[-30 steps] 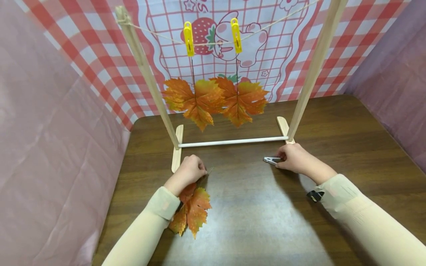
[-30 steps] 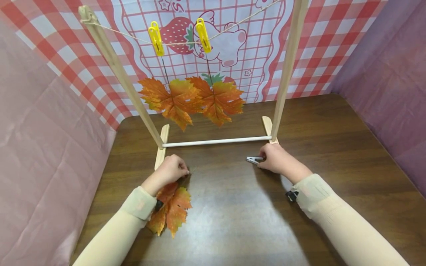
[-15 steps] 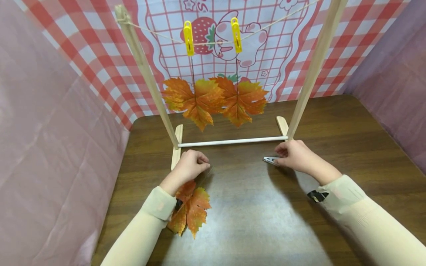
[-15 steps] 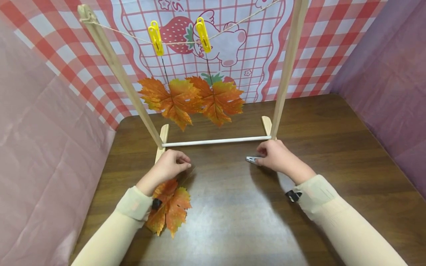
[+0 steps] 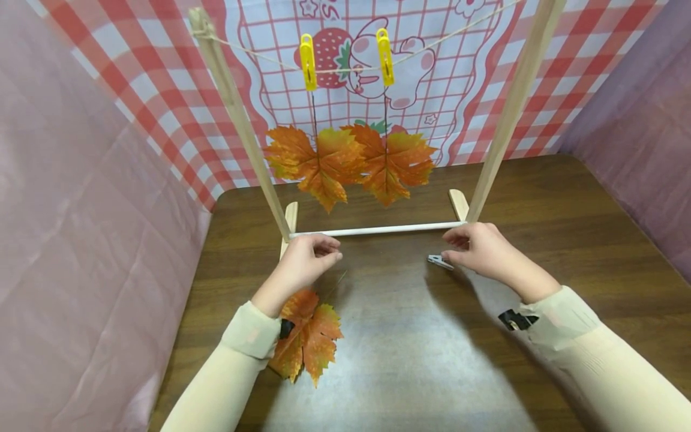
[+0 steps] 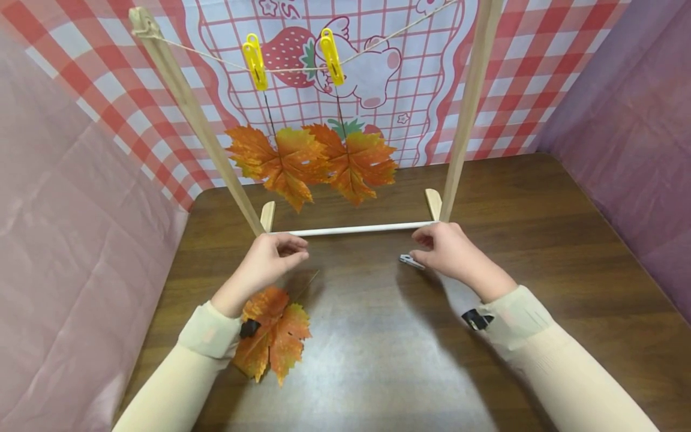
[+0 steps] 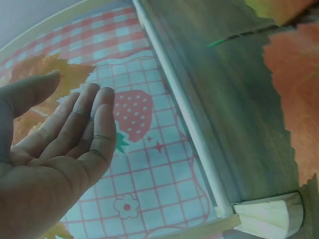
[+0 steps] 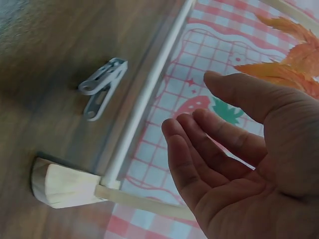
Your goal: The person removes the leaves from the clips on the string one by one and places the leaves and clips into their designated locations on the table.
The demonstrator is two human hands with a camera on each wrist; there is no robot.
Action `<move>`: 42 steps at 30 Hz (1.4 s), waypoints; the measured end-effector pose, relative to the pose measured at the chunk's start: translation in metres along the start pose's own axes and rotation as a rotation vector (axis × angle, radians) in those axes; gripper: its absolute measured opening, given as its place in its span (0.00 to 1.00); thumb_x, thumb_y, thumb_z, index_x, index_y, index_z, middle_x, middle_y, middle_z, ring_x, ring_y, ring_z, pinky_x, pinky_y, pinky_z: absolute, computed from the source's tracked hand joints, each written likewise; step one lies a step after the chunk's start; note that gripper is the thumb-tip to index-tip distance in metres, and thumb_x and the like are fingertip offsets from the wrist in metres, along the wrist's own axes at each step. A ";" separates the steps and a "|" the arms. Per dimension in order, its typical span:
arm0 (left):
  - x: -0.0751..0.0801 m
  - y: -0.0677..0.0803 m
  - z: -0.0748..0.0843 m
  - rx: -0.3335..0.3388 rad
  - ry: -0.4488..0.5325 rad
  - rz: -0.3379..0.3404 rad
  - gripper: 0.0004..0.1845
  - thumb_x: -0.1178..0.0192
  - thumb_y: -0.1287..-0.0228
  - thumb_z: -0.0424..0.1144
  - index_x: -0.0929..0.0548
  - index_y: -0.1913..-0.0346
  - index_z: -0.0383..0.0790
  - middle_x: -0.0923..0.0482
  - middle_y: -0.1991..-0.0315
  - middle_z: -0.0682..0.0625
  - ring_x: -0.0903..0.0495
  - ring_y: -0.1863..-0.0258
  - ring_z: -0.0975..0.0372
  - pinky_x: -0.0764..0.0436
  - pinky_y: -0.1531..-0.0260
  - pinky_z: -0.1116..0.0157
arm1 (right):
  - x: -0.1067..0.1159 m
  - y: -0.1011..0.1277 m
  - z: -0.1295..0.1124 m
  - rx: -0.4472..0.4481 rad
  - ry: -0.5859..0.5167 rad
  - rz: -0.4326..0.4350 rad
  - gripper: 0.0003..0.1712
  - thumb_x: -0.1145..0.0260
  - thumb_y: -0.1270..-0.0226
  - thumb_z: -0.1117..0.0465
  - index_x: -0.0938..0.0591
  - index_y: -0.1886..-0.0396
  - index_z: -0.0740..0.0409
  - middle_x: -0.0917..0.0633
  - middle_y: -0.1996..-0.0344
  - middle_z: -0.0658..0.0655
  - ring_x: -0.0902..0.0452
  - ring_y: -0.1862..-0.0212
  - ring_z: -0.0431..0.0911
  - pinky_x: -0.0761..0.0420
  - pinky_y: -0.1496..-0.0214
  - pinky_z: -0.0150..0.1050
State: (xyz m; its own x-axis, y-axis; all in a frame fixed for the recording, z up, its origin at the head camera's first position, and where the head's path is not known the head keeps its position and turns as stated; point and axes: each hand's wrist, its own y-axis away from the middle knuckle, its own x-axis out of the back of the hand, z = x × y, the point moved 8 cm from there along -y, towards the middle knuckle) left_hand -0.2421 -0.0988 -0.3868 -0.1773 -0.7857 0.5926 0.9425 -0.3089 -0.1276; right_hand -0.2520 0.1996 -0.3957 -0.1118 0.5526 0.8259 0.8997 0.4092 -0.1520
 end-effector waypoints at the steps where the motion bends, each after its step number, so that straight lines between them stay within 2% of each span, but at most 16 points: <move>1: 0.001 0.000 0.002 -0.008 0.019 0.007 0.06 0.36 0.46 0.34 0.17 0.64 0.38 0.20 0.72 0.53 0.21 0.72 0.64 0.23 0.70 0.68 | 0.002 0.000 -0.002 0.009 -0.003 0.007 0.14 0.29 0.50 0.59 0.17 0.63 0.59 0.17 0.71 0.50 0.22 0.69 0.42 0.24 0.67 0.39; 6: 0.005 0.000 0.011 -0.034 0.096 0.027 0.07 0.36 0.46 0.34 0.17 0.63 0.38 0.19 0.69 0.54 0.21 0.69 0.64 0.23 0.68 0.67 | 0.010 0.000 -0.014 0.047 -0.007 0.027 0.13 0.30 0.49 0.60 0.17 0.63 0.59 0.17 0.69 0.51 0.21 0.67 0.46 0.23 0.66 0.41; 14: 0.011 0.006 0.025 -0.080 0.171 0.027 0.08 0.37 0.44 0.35 0.17 0.60 0.40 0.20 0.68 0.53 0.22 0.68 0.62 0.23 0.67 0.59 | 0.024 0.000 -0.035 0.084 -0.005 0.084 0.12 0.29 0.49 0.59 0.17 0.64 0.57 0.17 0.69 0.50 0.21 0.68 0.44 0.23 0.67 0.42; 21: 0.014 0.006 0.034 -0.099 0.173 0.039 0.08 0.36 0.45 0.36 0.17 0.61 0.41 0.19 0.68 0.54 0.21 0.69 0.64 0.23 0.68 0.63 | 0.034 0.001 -0.048 0.090 -0.033 0.120 0.12 0.28 0.50 0.59 0.17 0.64 0.56 0.17 0.70 0.47 0.21 0.67 0.44 0.23 0.67 0.42; 28: 0.017 0.004 0.043 -0.100 0.210 0.058 0.09 0.36 0.46 0.35 0.17 0.61 0.37 0.19 0.68 0.53 0.21 0.69 0.63 0.23 0.67 0.66 | 0.044 0.002 -0.059 0.115 -0.052 0.161 0.12 0.27 0.53 0.60 0.17 0.65 0.53 0.18 0.71 0.44 0.22 0.68 0.38 0.23 0.66 0.36; 34: 0.023 0.002 0.051 -0.116 0.238 0.094 0.10 0.36 0.46 0.34 0.17 0.60 0.34 0.19 0.67 0.50 0.21 0.68 0.62 0.23 0.66 0.66 | 0.052 0.001 -0.067 0.141 -0.069 0.181 0.13 0.27 0.53 0.61 0.17 0.64 0.55 0.18 0.71 0.44 0.22 0.68 0.37 0.23 0.67 0.33; 42: 0.036 0.010 0.092 -0.124 0.262 0.096 0.10 0.38 0.45 0.28 0.20 0.59 0.28 0.20 0.65 0.40 0.21 0.65 0.55 0.23 0.63 0.60 | 0.061 -0.001 -0.076 0.138 -0.105 0.186 0.13 0.29 0.49 0.58 0.17 0.62 0.50 0.17 0.67 0.43 0.22 0.66 0.37 0.25 0.66 0.28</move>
State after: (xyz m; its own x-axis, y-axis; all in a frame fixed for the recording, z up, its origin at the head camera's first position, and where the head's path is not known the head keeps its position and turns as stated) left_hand -0.2134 -0.0807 -0.2939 -0.1716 -0.9208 0.3503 0.9195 -0.2773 -0.2785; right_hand -0.2274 0.1783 -0.3041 0.0005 0.6974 0.7167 0.8438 0.3843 -0.3746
